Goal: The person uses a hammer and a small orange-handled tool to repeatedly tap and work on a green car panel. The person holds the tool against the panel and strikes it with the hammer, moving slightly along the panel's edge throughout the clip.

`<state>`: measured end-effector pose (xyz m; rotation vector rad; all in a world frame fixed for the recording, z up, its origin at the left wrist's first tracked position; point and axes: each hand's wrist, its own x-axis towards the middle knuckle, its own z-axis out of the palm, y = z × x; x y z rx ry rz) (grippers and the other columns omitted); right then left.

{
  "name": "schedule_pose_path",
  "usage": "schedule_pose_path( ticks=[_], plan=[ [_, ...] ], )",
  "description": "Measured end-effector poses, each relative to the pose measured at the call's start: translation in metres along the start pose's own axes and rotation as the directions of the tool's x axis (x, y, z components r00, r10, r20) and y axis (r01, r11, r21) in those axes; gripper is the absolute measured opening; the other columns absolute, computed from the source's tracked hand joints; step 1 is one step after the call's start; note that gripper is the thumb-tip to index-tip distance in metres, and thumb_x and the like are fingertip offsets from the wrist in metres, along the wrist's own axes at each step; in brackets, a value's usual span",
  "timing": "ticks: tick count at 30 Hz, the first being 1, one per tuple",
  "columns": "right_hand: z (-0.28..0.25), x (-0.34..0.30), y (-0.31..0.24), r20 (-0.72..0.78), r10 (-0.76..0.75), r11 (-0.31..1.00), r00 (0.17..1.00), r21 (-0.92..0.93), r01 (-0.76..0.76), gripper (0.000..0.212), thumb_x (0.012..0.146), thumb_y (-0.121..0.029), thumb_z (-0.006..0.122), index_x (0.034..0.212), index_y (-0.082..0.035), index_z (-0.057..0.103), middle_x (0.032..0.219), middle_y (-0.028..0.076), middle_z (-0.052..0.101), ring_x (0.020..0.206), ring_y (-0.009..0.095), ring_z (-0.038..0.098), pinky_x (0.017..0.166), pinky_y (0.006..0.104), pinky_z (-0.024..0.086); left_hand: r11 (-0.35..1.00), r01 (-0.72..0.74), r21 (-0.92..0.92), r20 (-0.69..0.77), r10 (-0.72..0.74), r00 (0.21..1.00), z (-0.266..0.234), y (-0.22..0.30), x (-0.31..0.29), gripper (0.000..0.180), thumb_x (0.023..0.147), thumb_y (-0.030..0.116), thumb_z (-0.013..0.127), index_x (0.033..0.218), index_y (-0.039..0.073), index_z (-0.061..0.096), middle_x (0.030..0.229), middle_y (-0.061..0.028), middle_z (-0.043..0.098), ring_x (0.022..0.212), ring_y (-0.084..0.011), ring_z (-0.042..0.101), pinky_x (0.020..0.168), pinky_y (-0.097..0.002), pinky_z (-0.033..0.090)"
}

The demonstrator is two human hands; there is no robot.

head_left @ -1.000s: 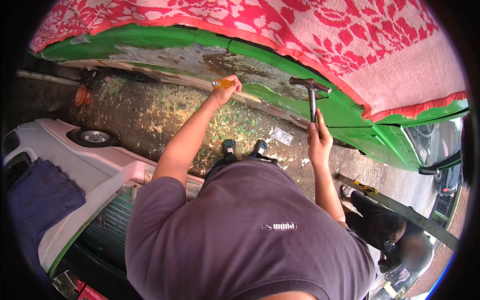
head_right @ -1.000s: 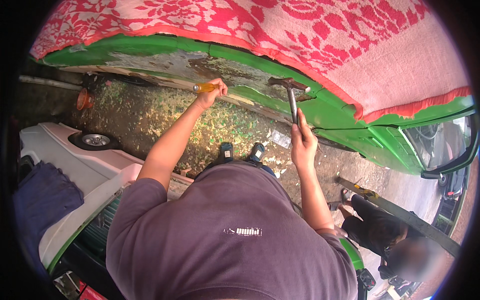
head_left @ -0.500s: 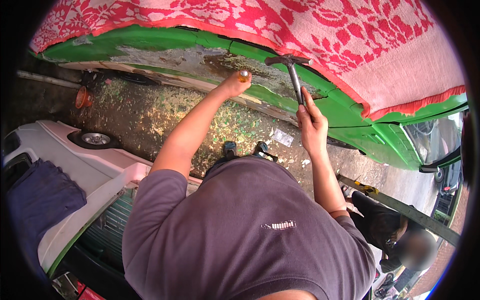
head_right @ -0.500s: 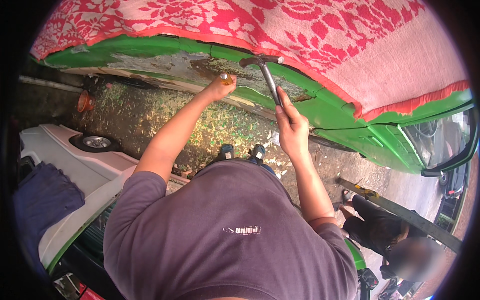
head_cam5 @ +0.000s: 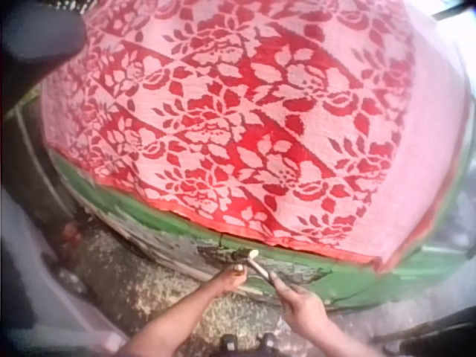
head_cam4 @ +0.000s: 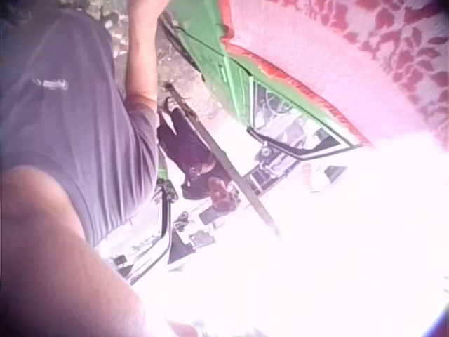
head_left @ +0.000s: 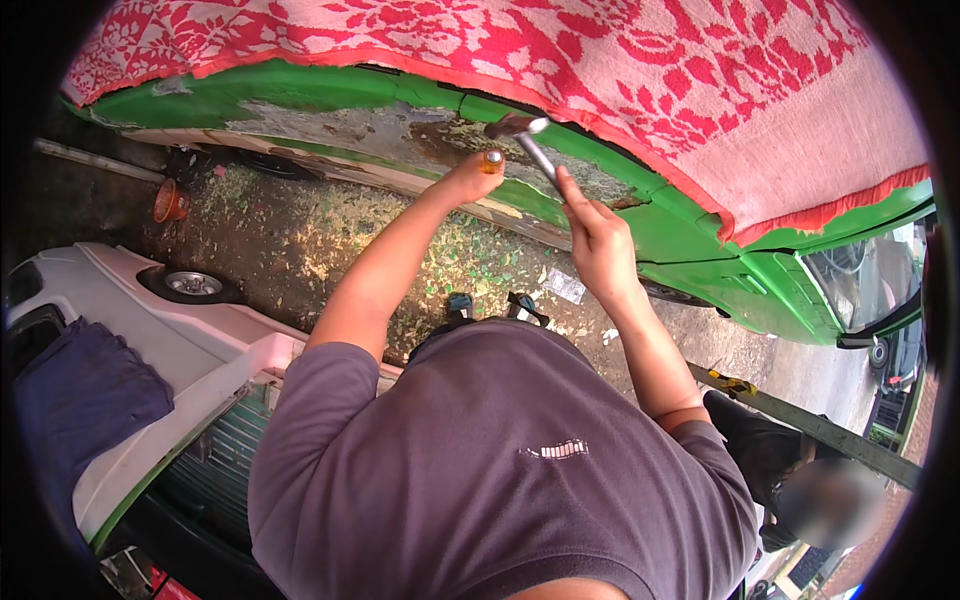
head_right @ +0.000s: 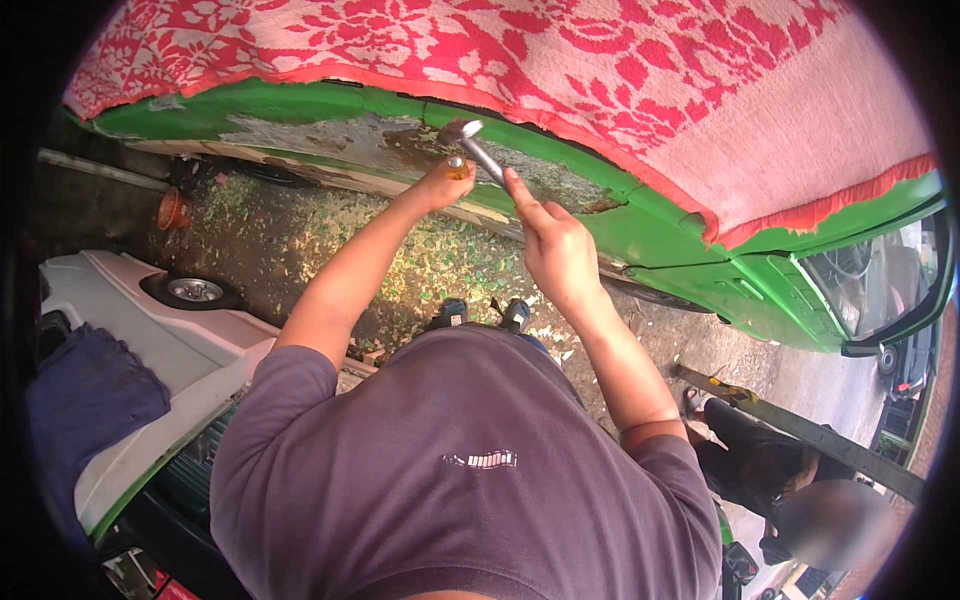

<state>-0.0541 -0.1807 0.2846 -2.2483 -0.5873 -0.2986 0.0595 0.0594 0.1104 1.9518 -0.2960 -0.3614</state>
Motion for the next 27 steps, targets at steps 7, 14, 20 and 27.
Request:
schedule_pose_path(
  ticks=[7,14,20,27],
  plan=[
    [-0.002,0.001,-0.008,0.008,0.055,0.996,0.998,0.063,-0.055,0.051,0.094,-0.008,0.059,0.140,-0.029,0.053,0.077,0.016,0.061,0.066,0.034,0.062,0.065,0.0430,0.050,0.998,0.000,0.067,-0.020,0.002,1.000,0.002,-0.003,0.001,0.014,0.085,0.019,0.058,0.085,0.005,0.057,0.072,-0.0064,0.060,0.068,-0.0168,0.057,0.066,-0.0372,0.047],
    [-0.012,0.001,0.000,0.008,0.084,0.995,0.996,0.056,-0.084,0.049,0.094,-0.006,0.059,0.139,-0.024,0.055,0.083,0.019,0.064,0.069,0.033,0.065,0.065,0.0409,0.051,0.999,0.014,0.030,-0.031,-0.013,0.999,-0.001,-0.008,-0.004,0.015,0.086,0.019,0.058,0.086,0.005,0.058,0.072,-0.0062,0.061,0.069,-0.0174,0.058,0.066,-0.0354,0.047],
    [0.004,-0.006,0.023,0.129,0.124,0.985,0.984,-0.138,-0.106,0.049,0.094,-0.010,0.058,0.138,-0.029,0.055,0.073,0.017,0.059,0.069,0.036,0.063,0.064,0.0450,0.050,0.999,-0.018,0.026,-0.047,0.019,0.999,0.009,0.011,-0.004,0.015,0.084,0.017,0.056,0.075,0.006,0.054,0.065,-0.0028,0.056,0.063,-0.0154,0.055,0.061,-0.0344,0.044],
    [-0.013,-0.007,0.007,0.024,0.032,0.999,0.999,0.012,-0.033,0.048,0.094,-0.004,0.059,0.139,-0.019,0.055,0.081,0.021,0.062,0.068,0.033,0.061,0.067,0.0367,0.050,0.996,0.076,0.041,-0.062,-0.073,0.995,0.007,0.006,-0.001,0.018,0.088,0.021,0.057,0.082,0.005,0.057,0.070,-0.0059,0.061,0.066,-0.0172,0.057,0.065,-0.0359,0.046]
  ],
)
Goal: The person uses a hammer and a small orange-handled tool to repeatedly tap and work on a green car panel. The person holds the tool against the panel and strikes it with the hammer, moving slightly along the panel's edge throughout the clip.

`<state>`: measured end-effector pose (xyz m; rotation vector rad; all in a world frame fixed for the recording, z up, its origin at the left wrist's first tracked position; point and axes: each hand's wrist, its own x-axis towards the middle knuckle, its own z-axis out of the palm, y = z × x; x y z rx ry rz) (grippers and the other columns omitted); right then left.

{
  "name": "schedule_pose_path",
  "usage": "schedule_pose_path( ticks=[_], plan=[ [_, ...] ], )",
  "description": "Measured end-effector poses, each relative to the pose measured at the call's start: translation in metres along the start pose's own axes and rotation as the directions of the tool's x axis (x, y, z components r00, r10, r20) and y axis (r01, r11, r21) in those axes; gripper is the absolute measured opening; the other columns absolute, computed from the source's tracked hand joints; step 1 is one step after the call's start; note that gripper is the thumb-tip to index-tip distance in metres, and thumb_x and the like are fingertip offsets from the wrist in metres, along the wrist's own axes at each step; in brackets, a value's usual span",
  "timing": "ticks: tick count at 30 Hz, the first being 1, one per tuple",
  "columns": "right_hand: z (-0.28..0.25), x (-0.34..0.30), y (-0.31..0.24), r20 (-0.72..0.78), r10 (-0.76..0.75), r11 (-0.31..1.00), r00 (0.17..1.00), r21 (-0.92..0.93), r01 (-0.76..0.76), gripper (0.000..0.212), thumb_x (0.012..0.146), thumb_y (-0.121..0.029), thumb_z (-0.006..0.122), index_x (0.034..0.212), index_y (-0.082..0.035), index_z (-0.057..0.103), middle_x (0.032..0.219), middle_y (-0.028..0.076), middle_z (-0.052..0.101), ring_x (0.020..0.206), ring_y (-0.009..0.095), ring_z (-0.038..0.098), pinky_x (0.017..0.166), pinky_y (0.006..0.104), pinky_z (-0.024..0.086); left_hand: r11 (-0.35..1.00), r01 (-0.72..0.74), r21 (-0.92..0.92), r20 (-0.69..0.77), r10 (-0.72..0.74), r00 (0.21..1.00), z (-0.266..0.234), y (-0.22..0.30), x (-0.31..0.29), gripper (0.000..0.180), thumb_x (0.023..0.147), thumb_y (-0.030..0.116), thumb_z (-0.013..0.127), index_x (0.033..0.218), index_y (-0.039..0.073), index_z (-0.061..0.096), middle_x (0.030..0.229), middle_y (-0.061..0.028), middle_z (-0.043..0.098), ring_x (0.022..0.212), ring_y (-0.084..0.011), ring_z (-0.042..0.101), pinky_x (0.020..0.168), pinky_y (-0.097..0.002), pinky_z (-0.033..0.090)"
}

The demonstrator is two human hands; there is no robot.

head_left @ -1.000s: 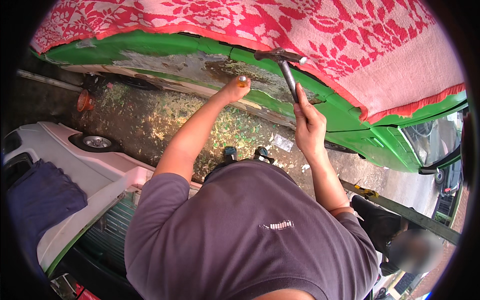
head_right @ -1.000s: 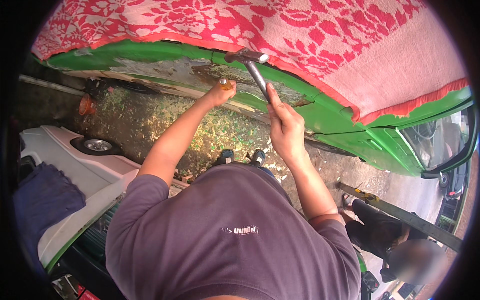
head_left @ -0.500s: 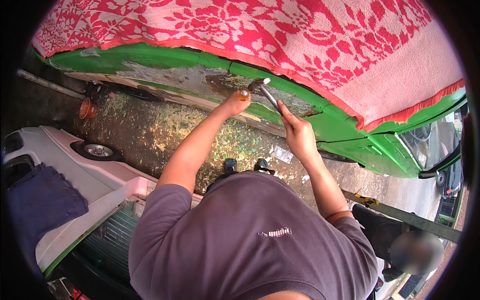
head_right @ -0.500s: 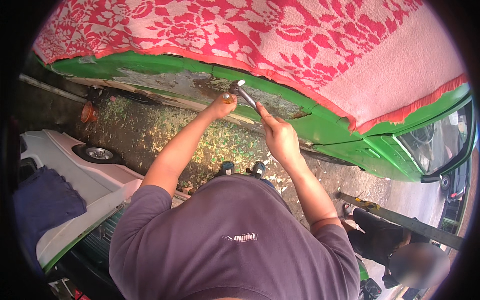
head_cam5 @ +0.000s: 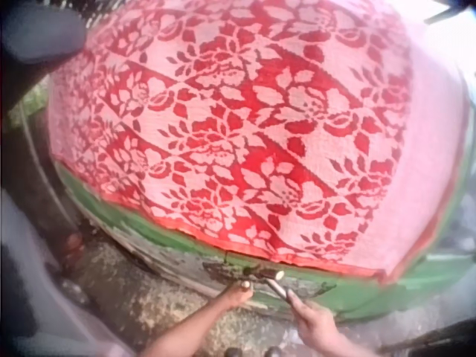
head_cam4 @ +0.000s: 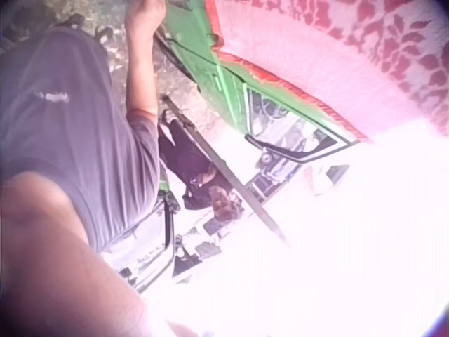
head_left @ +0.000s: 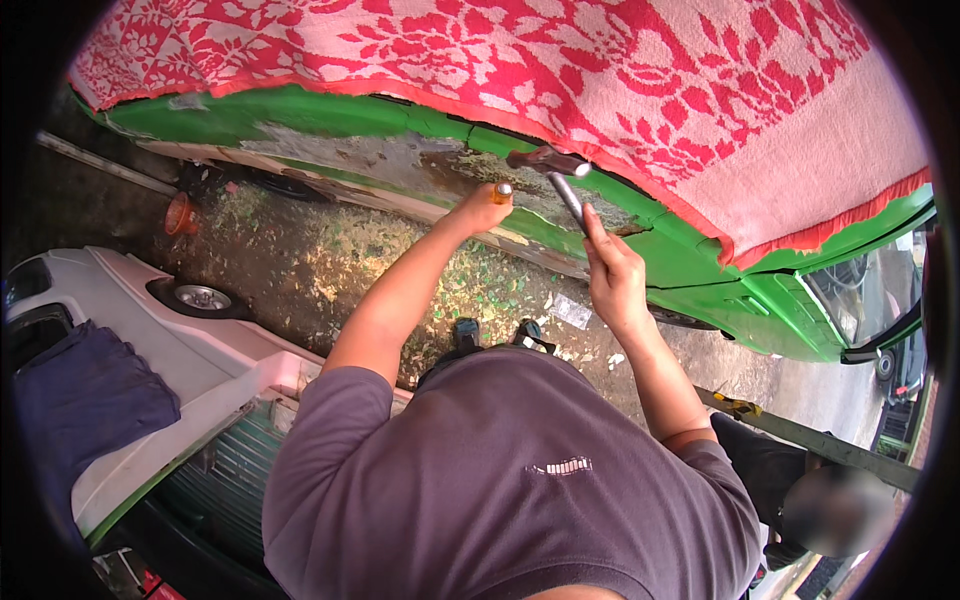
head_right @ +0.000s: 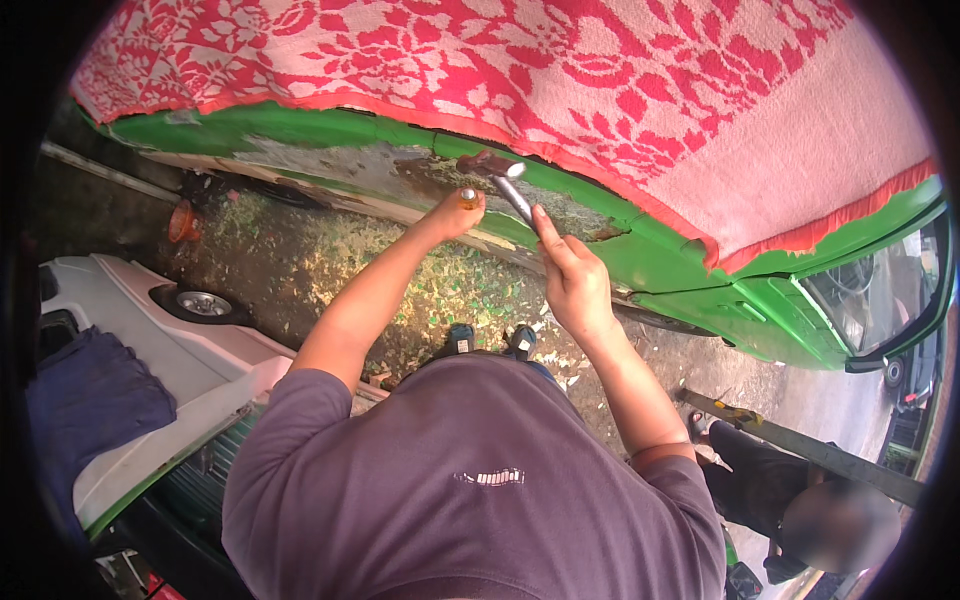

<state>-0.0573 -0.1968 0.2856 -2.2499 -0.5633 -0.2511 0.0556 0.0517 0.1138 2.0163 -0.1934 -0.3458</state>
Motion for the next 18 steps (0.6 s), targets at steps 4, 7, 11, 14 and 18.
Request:
schedule_pose_path(
  ticks=[4,7,11,14,18],
  plan=[
    [0.013,0.002,0.001,0.115,0.093,0.991,0.989,-0.103,-0.081,0.048,0.094,-0.011,0.060,0.138,-0.029,0.056,0.073,0.016,0.059,0.065,0.033,0.062,0.063,0.0434,0.050,0.989,0.040,0.141,-0.026,-0.037,0.999,0.007,0.002,-0.001,0.019,0.090,0.023,0.057,0.082,0.006,0.056,0.069,-0.0049,0.060,0.066,-0.0174,0.057,0.065,-0.0356,0.047],
    [-0.003,0.012,-0.015,-0.119,0.021,0.994,0.993,0.109,-0.008,0.047,0.095,-0.011,0.059,0.139,-0.028,0.055,0.074,0.016,0.059,0.064,0.032,0.061,0.063,0.0409,0.050,0.999,-0.013,0.051,0.018,0.012,1.000,-0.001,-0.010,0.005,0.016,0.086,0.021,0.057,0.081,0.006,0.056,0.071,-0.0058,0.061,0.069,-0.0178,0.059,0.066,-0.0354,0.047],
    [0.011,0.003,0.010,0.143,0.077,0.975,0.987,-0.218,-0.045,0.050,0.094,-0.012,0.059,0.140,-0.031,0.053,0.073,0.014,0.059,0.066,0.035,0.062,0.062,0.0452,0.050,0.999,0.002,0.036,0.025,-0.003,1.000,0.003,0.002,0.003,0.015,0.084,0.019,0.056,0.076,0.006,0.055,0.069,-0.0046,0.060,0.067,-0.0170,0.058,0.065,-0.0346,0.047],
    [0.006,0.012,0.002,0.131,0.087,0.985,0.988,-0.159,-0.065,0.050,0.093,-0.013,0.059,0.139,-0.031,0.053,0.075,0.015,0.059,0.067,0.035,0.063,0.062,0.0466,0.050,0.993,-0.031,0.114,0.042,0.027,0.999,-0.002,0.004,0.001,0.016,0.084,0.020,0.055,0.075,0.006,0.055,0.069,-0.0037,0.060,0.067,-0.0160,0.058,0.065,-0.0341,0.046],
    [0.007,0.011,0.000,-0.011,-0.023,0.999,1.000,-0.028,0.023,0.051,0.092,-0.012,0.060,0.139,-0.031,0.053,0.074,0.014,0.058,0.066,0.034,0.062,0.062,0.0461,0.051,0.998,-0.050,-0.039,0.043,0.052,0.998,-0.006,-0.003,-0.001,0.017,0.085,0.020,0.055,0.074,0.007,0.055,0.068,-0.0034,0.061,0.067,-0.0158,0.059,0.064,-0.0343,0.046]
  ],
)
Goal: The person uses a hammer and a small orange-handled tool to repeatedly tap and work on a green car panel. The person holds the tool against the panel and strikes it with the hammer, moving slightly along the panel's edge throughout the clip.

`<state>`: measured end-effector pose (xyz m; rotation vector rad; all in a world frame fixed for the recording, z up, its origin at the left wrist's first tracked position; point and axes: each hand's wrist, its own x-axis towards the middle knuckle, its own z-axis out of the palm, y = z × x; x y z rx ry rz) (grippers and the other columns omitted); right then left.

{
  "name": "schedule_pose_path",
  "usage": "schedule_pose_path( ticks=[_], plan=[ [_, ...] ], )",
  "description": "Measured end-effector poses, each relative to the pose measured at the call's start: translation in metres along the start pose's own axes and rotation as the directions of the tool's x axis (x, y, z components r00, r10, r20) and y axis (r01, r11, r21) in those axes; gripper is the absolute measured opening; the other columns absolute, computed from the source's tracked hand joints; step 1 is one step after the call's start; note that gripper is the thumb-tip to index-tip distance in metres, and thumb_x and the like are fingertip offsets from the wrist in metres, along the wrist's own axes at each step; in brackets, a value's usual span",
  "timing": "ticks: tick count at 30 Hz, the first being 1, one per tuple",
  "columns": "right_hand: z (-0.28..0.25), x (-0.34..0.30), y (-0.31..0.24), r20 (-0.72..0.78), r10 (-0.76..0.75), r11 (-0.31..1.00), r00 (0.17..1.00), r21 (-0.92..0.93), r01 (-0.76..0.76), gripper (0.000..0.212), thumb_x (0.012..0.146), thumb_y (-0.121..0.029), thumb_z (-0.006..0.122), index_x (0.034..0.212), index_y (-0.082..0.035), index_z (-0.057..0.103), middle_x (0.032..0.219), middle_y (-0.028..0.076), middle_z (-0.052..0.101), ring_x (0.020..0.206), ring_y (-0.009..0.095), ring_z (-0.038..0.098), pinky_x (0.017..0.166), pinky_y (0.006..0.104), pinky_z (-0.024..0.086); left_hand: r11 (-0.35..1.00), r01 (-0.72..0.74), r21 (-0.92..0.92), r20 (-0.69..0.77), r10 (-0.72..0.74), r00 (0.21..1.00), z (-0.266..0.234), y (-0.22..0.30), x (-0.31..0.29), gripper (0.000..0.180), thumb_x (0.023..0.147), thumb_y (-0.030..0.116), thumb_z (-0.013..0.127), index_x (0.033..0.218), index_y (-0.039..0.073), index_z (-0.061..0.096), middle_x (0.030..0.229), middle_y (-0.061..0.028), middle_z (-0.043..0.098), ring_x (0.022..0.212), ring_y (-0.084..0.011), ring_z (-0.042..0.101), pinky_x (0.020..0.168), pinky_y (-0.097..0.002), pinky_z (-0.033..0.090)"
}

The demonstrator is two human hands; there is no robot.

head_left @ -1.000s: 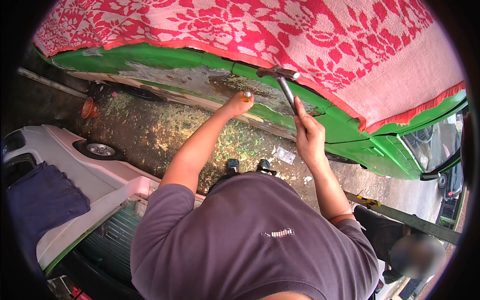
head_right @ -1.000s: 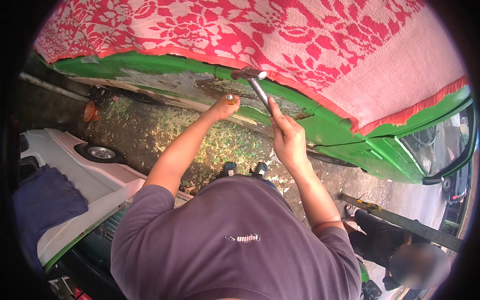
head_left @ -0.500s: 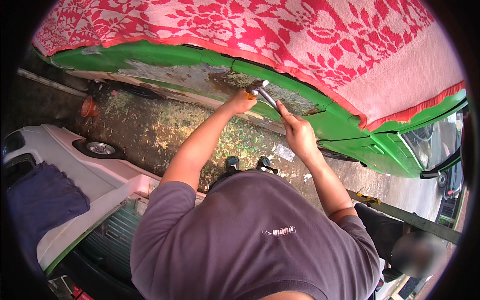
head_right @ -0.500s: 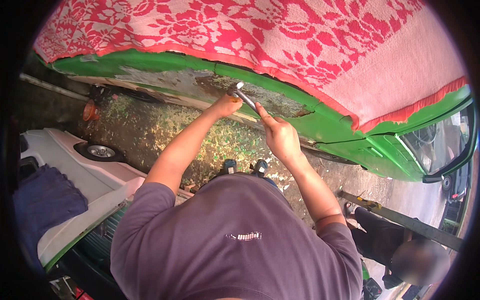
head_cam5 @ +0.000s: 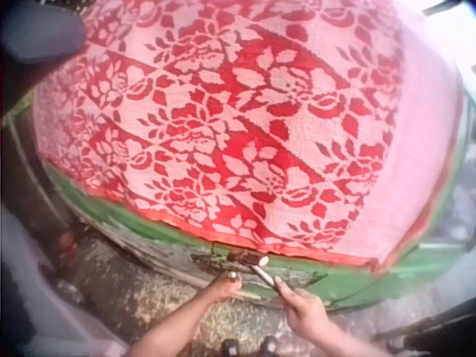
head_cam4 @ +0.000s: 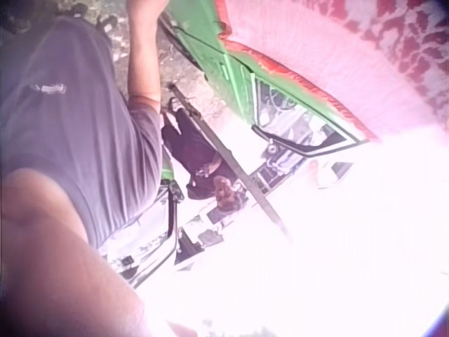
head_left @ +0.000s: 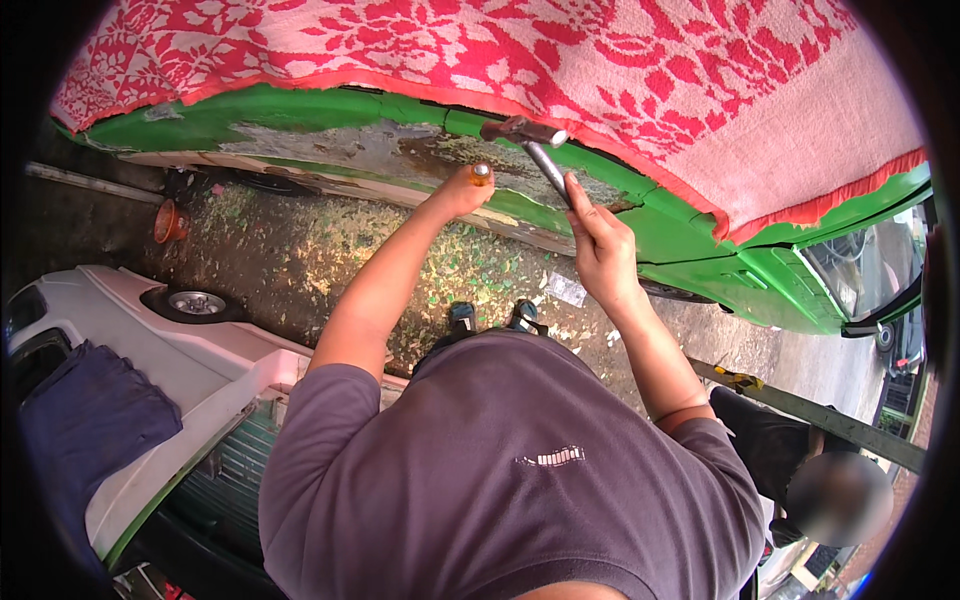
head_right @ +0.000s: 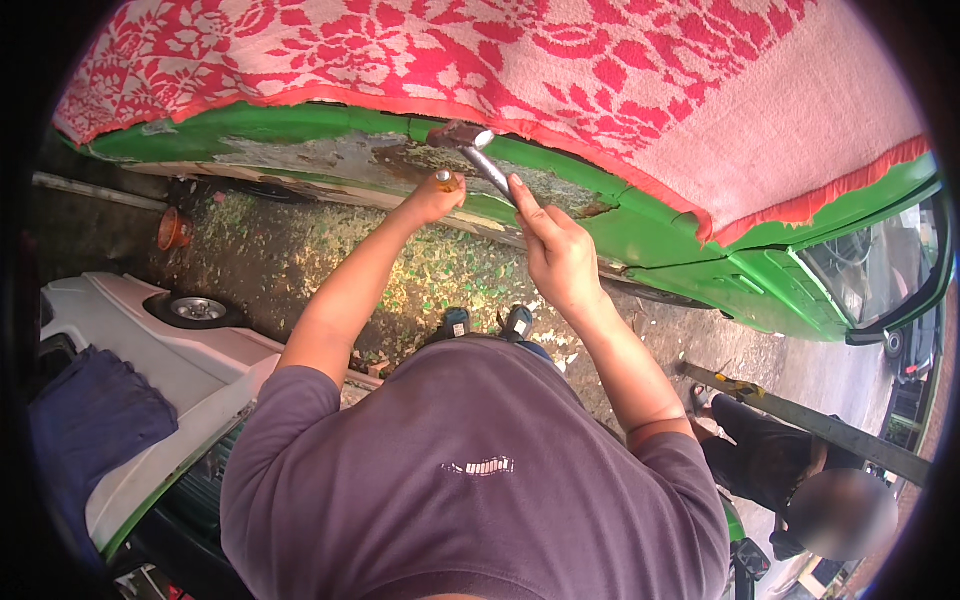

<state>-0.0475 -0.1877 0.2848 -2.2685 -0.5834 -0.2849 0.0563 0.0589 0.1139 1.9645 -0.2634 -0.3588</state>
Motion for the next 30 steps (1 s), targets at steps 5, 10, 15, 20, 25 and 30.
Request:
schedule_pose_path(
  ticks=[5,10,15,20,25,30],
  plan=[
    [0.008,-0.003,0.012,0.067,0.030,0.998,0.997,-0.058,-0.027,0.055,0.090,-0.007,0.062,0.139,-0.031,0.054,0.071,0.012,0.056,0.060,0.030,0.059,0.059,0.0435,0.049,0.998,0.007,0.056,-0.023,-0.006,1.000,-0.002,0.010,0.004,0.017,0.084,0.018,0.055,0.073,0.006,0.055,0.067,-0.0032,0.061,0.066,-0.0155,0.058,0.063,-0.0343,0.045],
    [0.002,-0.003,-0.003,-0.061,-0.034,0.999,0.998,0.033,0.036,0.054,0.091,-0.008,0.061,0.140,-0.031,0.054,0.070,0.011,0.055,0.059,0.030,0.058,0.058,0.0427,0.049,0.998,-0.018,-0.062,0.033,0.020,0.999,-0.005,-0.005,0.004,0.011,0.084,0.016,0.056,0.078,0.007,0.055,0.071,-0.0045,0.063,0.069,-0.0167,0.061,0.066,-0.0351,0.048],
    [0.012,-0.001,0.004,0.090,0.044,0.997,0.995,-0.061,-0.039,0.050,0.094,-0.011,0.059,0.140,-0.028,0.053,0.070,0.013,0.058,0.064,0.032,0.062,0.061,0.0433,0.050,1.000,-0.009,-0.023,0.064,0.010,0.998,-0.006,0.002,-0.003,0.015,0.085,0.018,0.056,0.078,0.005,0.058,0.074,-0.0039,0.064,0.076,-0.0155,0.060,0.072,-0.0326,0.046],
    [-0.002,0.011,0.004,-0.101,0.054,0.988,0.993,0.151,-0.038,0.047,0.092,-0.004,0.062,0.137,-0.018,0.057,0.085,0.018,0.067,0.074,0.030,0.068,0.070,0.0364,0.052,0.990,-0.100,-0.104,-0.046,0.096,0.994,-0.009,0.006,-0.004,0.014,0.086,0.018,0.067,0.083,0.006,0.062,0.078,-0.0025,0.066,0.073,-0.0116,0.060,0.068,-0.0308,0.049],
    [-0.002,0.000,0.018,-0.047,0.184,0.959,0.982,0.228,-0.169,0.043,0.095,-0.006,0.059,0.137,-0.013,0.056,0.112,0.022,0.068,0.098,0.025,0.071,0.084,0.0329,0.052,0.968,0.008,-0.251,-0.062,-0.024,0.998,-0.008,0.021,-0.013,0.020,0.088,0.020,0.072,0.081,0.006,0.060,0.078,0.0007,0.063,0.069,-0.0081,0.056,0.063,-0.0282,0.047],
    [-0.004,-0.007,0.012,-0.031,0.209,0.950,0.977,0.245,-0.195,0.043,0.096,-0.007,0.058,0.138,-0.013,0.055,0.115,0.021,0.067,0.099,0.022,0.070,0.086,0.0327,0.051,0.987,-0.099,-0.127,-0.035,0.095,0.995,0.000,0.015,-0.005,0.026,0.089,0.021,0.071,0.077,0.006,0.054,0.069,0.0033,0.054,0.066,-0.0070,0.049,0.062,-0.0275,0.043]
  ],
)
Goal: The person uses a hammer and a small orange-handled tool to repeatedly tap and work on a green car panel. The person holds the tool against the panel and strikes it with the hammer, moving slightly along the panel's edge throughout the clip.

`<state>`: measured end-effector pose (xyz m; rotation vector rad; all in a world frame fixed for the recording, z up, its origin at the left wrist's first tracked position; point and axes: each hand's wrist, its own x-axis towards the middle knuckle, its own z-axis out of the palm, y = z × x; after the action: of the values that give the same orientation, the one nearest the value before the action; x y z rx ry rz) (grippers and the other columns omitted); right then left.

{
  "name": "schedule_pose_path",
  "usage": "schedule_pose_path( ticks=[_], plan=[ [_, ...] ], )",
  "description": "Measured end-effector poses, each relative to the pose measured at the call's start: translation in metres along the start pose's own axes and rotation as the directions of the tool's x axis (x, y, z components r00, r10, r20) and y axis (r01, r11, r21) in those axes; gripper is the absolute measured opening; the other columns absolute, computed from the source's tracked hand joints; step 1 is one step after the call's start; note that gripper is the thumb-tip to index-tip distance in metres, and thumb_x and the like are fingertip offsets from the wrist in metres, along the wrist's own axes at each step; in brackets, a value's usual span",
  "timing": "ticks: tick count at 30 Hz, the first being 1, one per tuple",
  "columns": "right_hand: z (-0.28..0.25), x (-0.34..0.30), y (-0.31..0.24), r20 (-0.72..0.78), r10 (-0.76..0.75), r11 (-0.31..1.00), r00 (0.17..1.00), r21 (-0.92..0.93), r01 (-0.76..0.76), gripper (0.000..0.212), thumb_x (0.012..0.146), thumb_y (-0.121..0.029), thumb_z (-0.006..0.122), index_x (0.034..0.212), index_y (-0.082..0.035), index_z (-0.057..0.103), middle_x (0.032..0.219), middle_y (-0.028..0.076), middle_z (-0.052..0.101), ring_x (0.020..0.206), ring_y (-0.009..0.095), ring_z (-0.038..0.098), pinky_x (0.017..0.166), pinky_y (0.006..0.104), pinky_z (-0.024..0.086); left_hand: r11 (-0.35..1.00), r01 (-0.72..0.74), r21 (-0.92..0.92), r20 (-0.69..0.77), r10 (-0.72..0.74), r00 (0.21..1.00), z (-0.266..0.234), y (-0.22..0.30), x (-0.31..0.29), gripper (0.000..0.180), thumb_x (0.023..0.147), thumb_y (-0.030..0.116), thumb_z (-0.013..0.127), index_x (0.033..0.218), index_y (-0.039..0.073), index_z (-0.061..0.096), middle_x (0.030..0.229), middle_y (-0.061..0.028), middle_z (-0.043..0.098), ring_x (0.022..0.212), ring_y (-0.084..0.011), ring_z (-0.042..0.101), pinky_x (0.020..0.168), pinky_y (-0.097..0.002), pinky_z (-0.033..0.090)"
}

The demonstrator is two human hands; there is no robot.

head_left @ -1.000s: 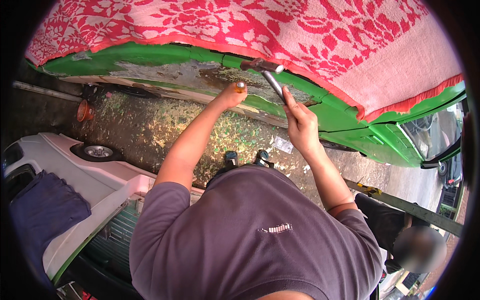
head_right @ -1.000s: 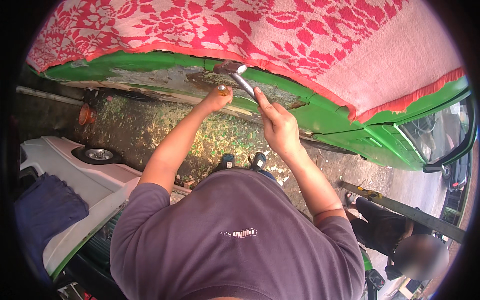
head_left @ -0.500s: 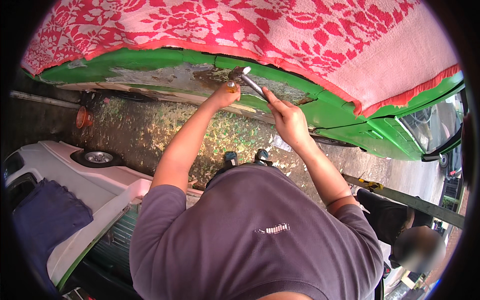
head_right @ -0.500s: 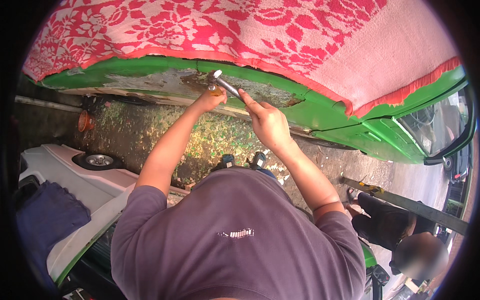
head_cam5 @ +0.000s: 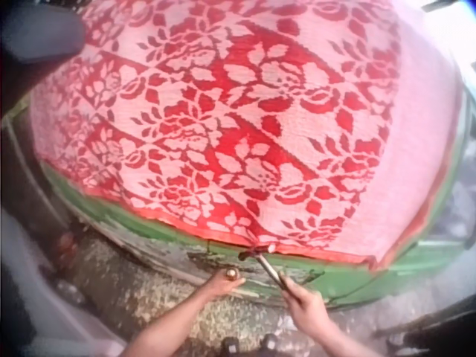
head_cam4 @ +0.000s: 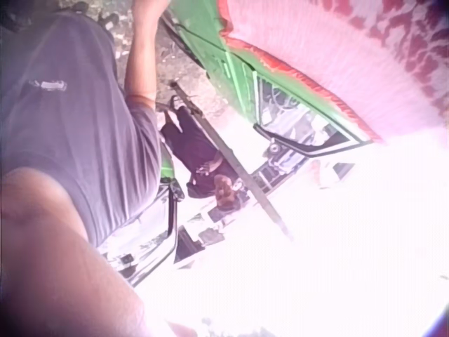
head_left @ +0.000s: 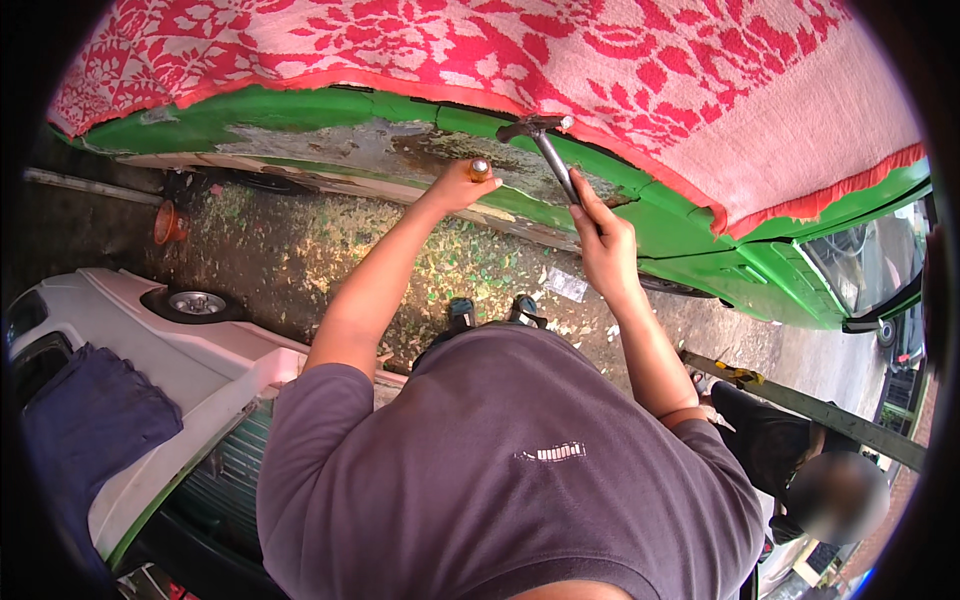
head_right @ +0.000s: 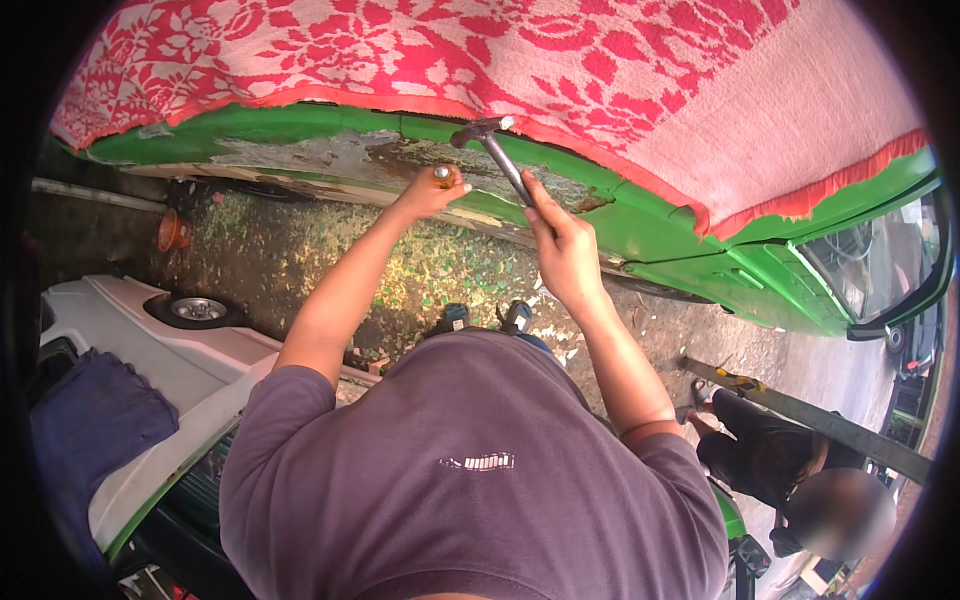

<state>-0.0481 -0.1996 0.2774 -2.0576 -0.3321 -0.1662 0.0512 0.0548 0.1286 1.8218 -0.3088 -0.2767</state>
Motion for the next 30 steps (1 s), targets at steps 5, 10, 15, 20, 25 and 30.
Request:
schedule_pose_path(
  ticks=[5,10,15,20,25,30],
  plan=[
    [0.002,-0.007,-0.007,0.156,0.066,0.964,0.986,-0.264,-0.023,0.045,0.095,-0.008,0.059,0.138,-0.023,0.056,0.100,0.022,0.068,0.085,0.032,0.070,0.076,0.0374,0.053,0.989,0.065,0.131,-0.048,-0.060,0.997,0.008,0.004,-0.002,0.028,0.090,0.025,0.070,0.077,0.006,0.054,0.067,0.0023,0.052,0.066,-0.0084,0.046,0.064,-0.0298,0.043],
    [0.002,-0.007,0.005,0.011,-0.098,0.988,0.995,-0.119,0.099,0.050,0.092,-0.004,0.060,0.139,-0.023,0.055,0.085,0.020,0.065,0.072,0.032,0.065,0.069,0.0379,0.052,0.987,0.070,0.142,-0.070,-0.061,0.996,0.015,0.005,-0.005,0.026,0.090,0.026,0.069,0.079,0.006,0.055,0.068,-0.0001,0.055,0.067,-0.0097,0.049,0.066,-0.0319,0.045],
    [0.003,-0.018,0.023,0.098,-0.172,0.952,0.980,-0.240,0.191,0.054,0.090,0.000,0.062,0.140,-0.019,0.055,0.075,0.016,0.059,0.063,0.029,0.059,0.062,0.0380,0.050,0.949,0.198,0.245,-0.079,-0.184,0.980,0.018,0.022,0.001,0.022,0.090,0.027,0.067,0.092,0.005,0.064,0.077,-0.0058,0.065,0.071,-0.0130,0.058,0.067,-0.0342,0.046],
    [-0.001,-0.023,0.014,0.049,-0.120,0.984,0.992,-0.124,0.125,0.050,0.093,-0.004,0.059,0.140,-0.019,0.054,0.088,0.019,0.065,0.075,0.030,0.063,0.071,0.0373,0.050,0.966,0.135,0.220,-0.115,-0.112,0.987,0.023,0.012,-0.004,0.024,0.089,0.029,0.067,0.095,0.005,0.067,0.079,-0.0087,0.067,0.073,-0.0157,0.061,0.069,-0.0352,0.048],
    [0.004,-0.024,0.030,0.108,-0.103,0.948,0.989,-0.289,0.130,0.050,0.093,-0.009,0.060,0.139,-0.029,0.055,0.075,0.015,0.058,0.063,0.031,0.059,0.063,0.0408,0.049,0.966,0.090,0.244,-0.145,-0.056,0.988,0.026,0.014,0.004,0.025,0.089,0.028,0.066,0.096,0.004,0.064,0.081,-0.0102,0.067,0.074,-0.0203,0.062,0.071,-0.0364,0.048],
    [-0.008,-0.023,0.019,-0.103,-0.189,0.981,0.977,-0.058,0.184,0.055,0.089,0.002,0.063,0.140,-0.015,0.053,0.086,0.020,0.066,0.072,0.031,0.065,0.069,0.0358,0.051,0.975,0.109,0.193,-0.146,-0.082,0.986,0.028,0.023,-0.001,0.024,0.089,0.027,0.066,0.091,0.004,0.061,0.077,-0.0102,0.063,0.072,-0.0212,0.059,0.068,-0.0363,0.047]
  ],
)
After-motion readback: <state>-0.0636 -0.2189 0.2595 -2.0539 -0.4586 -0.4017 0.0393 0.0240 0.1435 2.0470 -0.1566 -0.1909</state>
